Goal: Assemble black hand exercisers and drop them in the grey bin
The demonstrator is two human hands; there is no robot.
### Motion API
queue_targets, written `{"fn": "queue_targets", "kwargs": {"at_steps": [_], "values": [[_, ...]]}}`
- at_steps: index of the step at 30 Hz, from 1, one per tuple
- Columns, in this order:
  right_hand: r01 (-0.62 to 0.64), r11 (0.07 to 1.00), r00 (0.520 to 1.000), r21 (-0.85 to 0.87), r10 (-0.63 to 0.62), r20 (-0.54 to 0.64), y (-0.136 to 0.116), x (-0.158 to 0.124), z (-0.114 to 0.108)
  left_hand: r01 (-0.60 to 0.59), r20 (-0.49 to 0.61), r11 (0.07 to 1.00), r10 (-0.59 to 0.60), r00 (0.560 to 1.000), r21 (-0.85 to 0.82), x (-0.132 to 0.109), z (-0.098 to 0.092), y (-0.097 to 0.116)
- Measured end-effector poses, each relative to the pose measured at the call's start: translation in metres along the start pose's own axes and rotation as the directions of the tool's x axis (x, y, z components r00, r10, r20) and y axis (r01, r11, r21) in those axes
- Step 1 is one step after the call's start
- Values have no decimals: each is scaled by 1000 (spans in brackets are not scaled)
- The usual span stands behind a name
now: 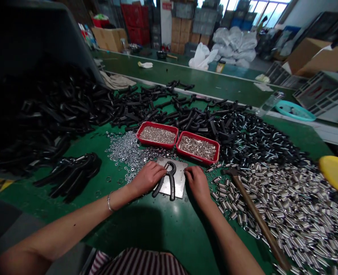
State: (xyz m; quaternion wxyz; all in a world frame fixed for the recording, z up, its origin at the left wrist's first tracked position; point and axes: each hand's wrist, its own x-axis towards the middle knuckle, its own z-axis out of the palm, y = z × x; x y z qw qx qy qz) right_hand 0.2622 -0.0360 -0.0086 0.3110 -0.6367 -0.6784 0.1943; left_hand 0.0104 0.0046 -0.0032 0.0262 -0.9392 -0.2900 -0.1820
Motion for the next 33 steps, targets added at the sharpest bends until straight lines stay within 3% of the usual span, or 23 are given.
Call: {"fn": "queue_targets", "kwargs": {"at_steps": [4, 9, 11, 13, 16, 20, 22, 25, 28, 31, 33], "values": [[49, 994, 996, -94, -42, 76, -11, 12, 7, 43, 16, 996, -42, 999, -74, -10, -3, 5], [99, 964, 989, -247, -67, 134, -16, 14, 8, 242, 17, 903, -253, 967, -355, -7, -5, 6], [113, 973, 984, -202, -82, 157, -15, 15, 4, 286, -7, 842, -325, 946, -458, 1, -8, -5], [65, 997, 985, -47, -56, 162, -14, 15, -2, 311, -64, 818, -387, 920, -483, 14, -13, -24], [-114, 961, 985, 253, 76, 156, -18, 13, -10, 381, -119, 860, -441, 890, -338, 43, -21, -67], [-226, 846, 966, 483, 131, 223, -35, 12, -10, 550, 9, 834, -550, 835, -38, 83, -23, -121], [-264, 801, 954, 537, 135, 267, -43, 13, -5, 592, 48, 806, -591, 805, -4, 93, -19, -135], [-300, 773, 942, 559, 146, 303, -46, 15, 5, 611, 48, 792, -609, 791, -19, 96, -10, -139], [-226, 863, 957, 451, 112, 266, -44, 17, 14, 635, 40, 772, -634, 772, -22, 91, -3, -135], [18, 968, 985, 250, -60, 162, -44, 17, 21, 651, 7, 758, -651, 759, -50, 86, 2, -133], [168, 973, 974, 161, -189, 124, -45, 17, 26, 646, -23, 757, -651, 759, -97, 84, 4, -133]]}}
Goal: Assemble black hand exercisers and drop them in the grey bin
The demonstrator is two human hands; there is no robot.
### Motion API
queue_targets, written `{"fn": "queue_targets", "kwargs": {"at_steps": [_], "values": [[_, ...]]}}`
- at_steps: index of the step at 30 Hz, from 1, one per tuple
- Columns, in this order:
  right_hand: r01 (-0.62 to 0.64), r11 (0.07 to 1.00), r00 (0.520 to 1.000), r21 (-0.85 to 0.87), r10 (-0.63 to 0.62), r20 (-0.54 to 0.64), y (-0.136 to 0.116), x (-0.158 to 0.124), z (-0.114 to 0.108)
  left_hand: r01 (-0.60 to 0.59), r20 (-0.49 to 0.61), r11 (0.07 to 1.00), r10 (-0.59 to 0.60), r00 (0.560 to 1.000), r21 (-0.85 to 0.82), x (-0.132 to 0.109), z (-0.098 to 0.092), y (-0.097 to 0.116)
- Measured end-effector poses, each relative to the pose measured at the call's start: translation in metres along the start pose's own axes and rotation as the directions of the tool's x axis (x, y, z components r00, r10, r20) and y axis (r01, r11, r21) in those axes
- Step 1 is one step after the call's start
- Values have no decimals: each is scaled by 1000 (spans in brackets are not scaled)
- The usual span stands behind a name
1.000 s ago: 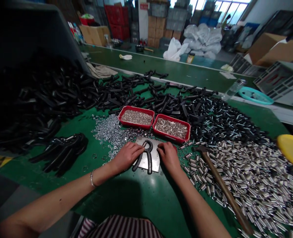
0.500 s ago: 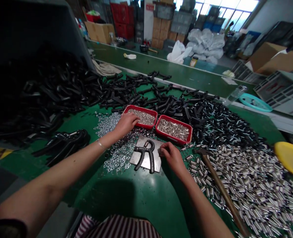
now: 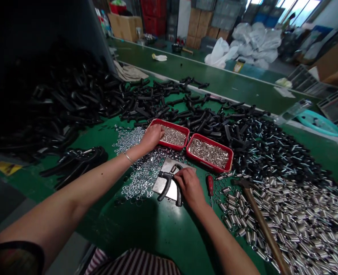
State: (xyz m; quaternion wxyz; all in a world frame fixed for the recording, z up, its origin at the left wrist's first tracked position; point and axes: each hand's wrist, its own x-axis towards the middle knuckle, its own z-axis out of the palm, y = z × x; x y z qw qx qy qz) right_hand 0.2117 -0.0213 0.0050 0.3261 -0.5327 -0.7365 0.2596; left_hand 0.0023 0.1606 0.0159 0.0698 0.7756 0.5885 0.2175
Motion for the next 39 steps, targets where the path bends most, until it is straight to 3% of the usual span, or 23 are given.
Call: {"fn": "queue_targets", "kwargs": {"at_steps": [4, 10, 14, 16, 19, 22, 24, 26, 28, 30, 32, 35, 37, 39], "values": [[121, 987, 993, -103, -122, -5, 1, -1, 8, -17, -38, 998, 14, 999, -57, -1, 2, -2], [163, 955, 985, -248, -170, -10, 6, -5, 14, -82, -107, 979, 63, 992, -185, -4, -4, -6], [186, 934, 983, -304, -179, 50, 5, -4, 16, -147, -207, 936, 83, 975, -318, -35, -14, 10], [208, 939, 977, -274, -188, 98, 3, -3, 12, -163, -179, 908, 99, 979, -387, -64, -19, 21], [192, 960, 979, -203, -173, 110, 8, -13, -12, -118, -95, 867, 81, 992, -484, -108, -25, 24], [0, 934, 994, -356, -39, -103, 31, -46, -63, -24, -66, 869, -10, 998, -494, -139, -34, 5], [-150, 789, 970, -596, 0, -244, 52, -79, -104, 18, -67, 887, -54, 996, -461, -150, -40, -10], [-249, 532, 966, -809, 69, -251, 71, -113, -138, 29, -65, 904, -63, 996, -426, -153, -42, -17], [-286, 326, 954, -901, 181, -237, 85, -141, -159, 9, -64, 908, -39, 997, -419, -150, -39, -12], [-298, 268, 933, -916, 284, -221, 93, -156, -168, -34, -68, 898, 5, 998, -440, -144, -34, 3], [-311, 323, 921, -894, 334, -200, 95, -161, -174, -78, -73, 881, 50, 996, -466, -139, -28, 20], [-343, 459, 933, -820, 267, -241, 84, -154, -182, -115, -62, 864, 97, 993, -489, -136, -25, 35], [-401, 585, 916, -705, 240, -322, 68, -146, -182, -93, -31, 846, 90, 995, -525, -137, -27, 36], [-452, 733, 891, -508, 344, -296, 46, -136, -172, -18, 14, 799, 33, 999, -600, -139, -29, 35]]}}
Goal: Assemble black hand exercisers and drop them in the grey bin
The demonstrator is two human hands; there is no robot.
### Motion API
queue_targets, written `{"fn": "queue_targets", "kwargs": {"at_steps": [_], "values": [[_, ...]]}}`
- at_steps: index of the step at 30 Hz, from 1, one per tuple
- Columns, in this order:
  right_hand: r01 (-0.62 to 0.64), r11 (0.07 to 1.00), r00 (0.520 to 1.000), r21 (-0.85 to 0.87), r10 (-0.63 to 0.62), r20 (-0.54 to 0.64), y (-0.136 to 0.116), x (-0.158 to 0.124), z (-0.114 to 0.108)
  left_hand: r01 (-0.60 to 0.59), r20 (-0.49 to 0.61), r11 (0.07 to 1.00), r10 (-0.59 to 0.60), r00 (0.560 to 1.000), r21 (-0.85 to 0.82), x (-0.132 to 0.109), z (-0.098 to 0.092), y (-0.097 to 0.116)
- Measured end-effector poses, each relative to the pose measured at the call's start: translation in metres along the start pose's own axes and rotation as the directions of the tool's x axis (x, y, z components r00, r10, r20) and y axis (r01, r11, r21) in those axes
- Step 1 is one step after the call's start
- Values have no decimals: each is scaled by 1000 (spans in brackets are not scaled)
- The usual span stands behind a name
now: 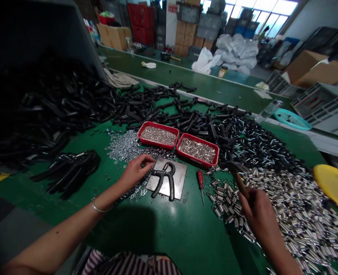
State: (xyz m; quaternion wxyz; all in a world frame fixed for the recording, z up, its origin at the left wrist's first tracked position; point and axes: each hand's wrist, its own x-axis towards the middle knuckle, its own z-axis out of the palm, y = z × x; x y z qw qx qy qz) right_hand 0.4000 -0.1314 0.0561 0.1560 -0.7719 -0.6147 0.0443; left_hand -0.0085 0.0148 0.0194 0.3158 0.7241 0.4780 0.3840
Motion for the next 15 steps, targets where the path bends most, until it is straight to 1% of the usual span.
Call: {"fn": "queue_targets", "kwargs": {"at_steps": [1, 2, 3, 4, 5, 7, 9, 10, 11, 12, 13, 15], "values": [[-22, 992, 995, 122, 10, 98, -17, -2, 0, 47, 1, 997, -47, 999, -64, -1, -1, 0], [-24, 976, 978, 216, -22, 207, -35, -4, 1, 92, 7, 987, -92, 996, -132, -1, -2, 0], [-7, 961, 957, 278, -74, 282, -54, -6, 4, 132, 20, 972, -130, 991, -197, -1, -2, 1], [24, 952, 939, 306, -126, 319, -72, -8, 7, 163, 38, 954, -158, 987, -251, -1, -2, 1], [65, 946, 931, 317, -172, 322, -89, -9, 11, 185, 57, 938, -175, 983, -294, 0, -2, 2], [144, 939, 936, 314, -232, 263, -117, -9, 18, 209, 90, 915, -189, 978, -347, 0, -3, 2], [204, 933, 951, 297, -261, 167, -135, -5, 26, 216, 98, 899, -193, 976, -381, 0, -4, 1], [235, 932, 951, 276, -279, 134, -141, -3, 30, 218, 95, 893, -197, 976, -393, -1, -5, 0], [270, 933, 944, 239, -306, 128, -145, 0, 34, 222, 90, 889, -203, 975, -401, -2, -6, -2], [303, 934, 931, 191, -333, 150, -148, 3, 37, 227, 85, 887, -211, 974, -403, -3, -6, -4], [333, 931, 911, 147, -358, 202, -151, 5, 40, 233, 79, 888, -219, 972, -397, -4, -7, -6], [351, 927, 864, 134, -375, 336, -155, 8, 43, 235, 80, 897, -222, 972, -374, -5, -6, -10]]}}
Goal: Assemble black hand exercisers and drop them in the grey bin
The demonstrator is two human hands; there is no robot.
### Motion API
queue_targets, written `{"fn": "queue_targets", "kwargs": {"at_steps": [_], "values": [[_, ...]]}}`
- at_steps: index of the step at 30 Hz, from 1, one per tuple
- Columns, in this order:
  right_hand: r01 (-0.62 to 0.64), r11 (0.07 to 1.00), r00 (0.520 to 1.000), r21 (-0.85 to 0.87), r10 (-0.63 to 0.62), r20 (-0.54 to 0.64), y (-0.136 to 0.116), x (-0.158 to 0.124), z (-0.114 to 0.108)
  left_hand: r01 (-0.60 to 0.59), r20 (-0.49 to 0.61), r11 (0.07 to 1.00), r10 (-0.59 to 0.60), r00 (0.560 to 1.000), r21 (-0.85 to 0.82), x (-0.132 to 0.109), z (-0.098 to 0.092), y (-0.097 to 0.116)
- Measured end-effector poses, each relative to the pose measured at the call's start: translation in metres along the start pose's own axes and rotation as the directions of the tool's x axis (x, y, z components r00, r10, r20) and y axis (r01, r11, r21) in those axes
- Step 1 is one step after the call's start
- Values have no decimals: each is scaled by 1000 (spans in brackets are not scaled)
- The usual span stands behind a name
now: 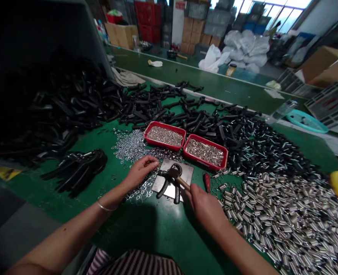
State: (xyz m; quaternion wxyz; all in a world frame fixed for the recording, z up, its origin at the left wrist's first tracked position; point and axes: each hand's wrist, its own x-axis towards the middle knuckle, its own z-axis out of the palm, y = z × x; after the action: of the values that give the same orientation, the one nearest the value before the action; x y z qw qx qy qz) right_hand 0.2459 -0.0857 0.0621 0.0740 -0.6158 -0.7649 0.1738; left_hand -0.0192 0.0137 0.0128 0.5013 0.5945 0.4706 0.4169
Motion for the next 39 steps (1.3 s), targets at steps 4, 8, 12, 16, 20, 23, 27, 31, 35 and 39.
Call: {"fn": "queue_targets", "kwargs": {"at_steps": [4, 8, 12, 16, 20, 23, 27, 31, 35, 39], "values": [[-51, 978, 998, 203, 59, -30, -5, 0, -2, -14, 24, 1000, 14, 1000, 12, 1, 1, -7], [-110, 980, 992, 164, 119, -47, 3, -1, 5, -19, 56, 999, 16, 998, 45, 7, 6, -4], [-202, 920, 978, 336, 173, 112, 20, -6, 15, -134, 111, 959, 109, 988, 250, 18, 14, 3], [-324, 643, 935, 694, 330, 130, 22, -20, 28, -268, 187, 878, 209, 960, 395, 34, 26, 1], [-313, 222, 856, 923, 487, 173, 15, -35, 53, -327, 238, 812, 237, 942, 483, 49, 39, -3], [-257, 105, 858, 961, 482, 177, 15, -42, 67, -347, 281, 775, 225, 933, 529, 56, 44, -4], [-247, 60, 868, 967, 458, 193, 19, -45, 73, -346, 303, 772, 208, 930, 533, 57, 48, -6], [-243, 23, 866, 970, 455, 207, 20, -41, 73, -339, 305, 770, 196, 932, 540, 58, 51, -5], [-251, 5, 866, 968, 449, 222, 21, -39, 75, -370, 333, 689, 194, 923, 623, 58, 52, -4], [-272, 54, 865, 961, 451, 219, 20, -42, 72, -546, 462, 374, 295, 836, 750, 53, 54, -5]]}}
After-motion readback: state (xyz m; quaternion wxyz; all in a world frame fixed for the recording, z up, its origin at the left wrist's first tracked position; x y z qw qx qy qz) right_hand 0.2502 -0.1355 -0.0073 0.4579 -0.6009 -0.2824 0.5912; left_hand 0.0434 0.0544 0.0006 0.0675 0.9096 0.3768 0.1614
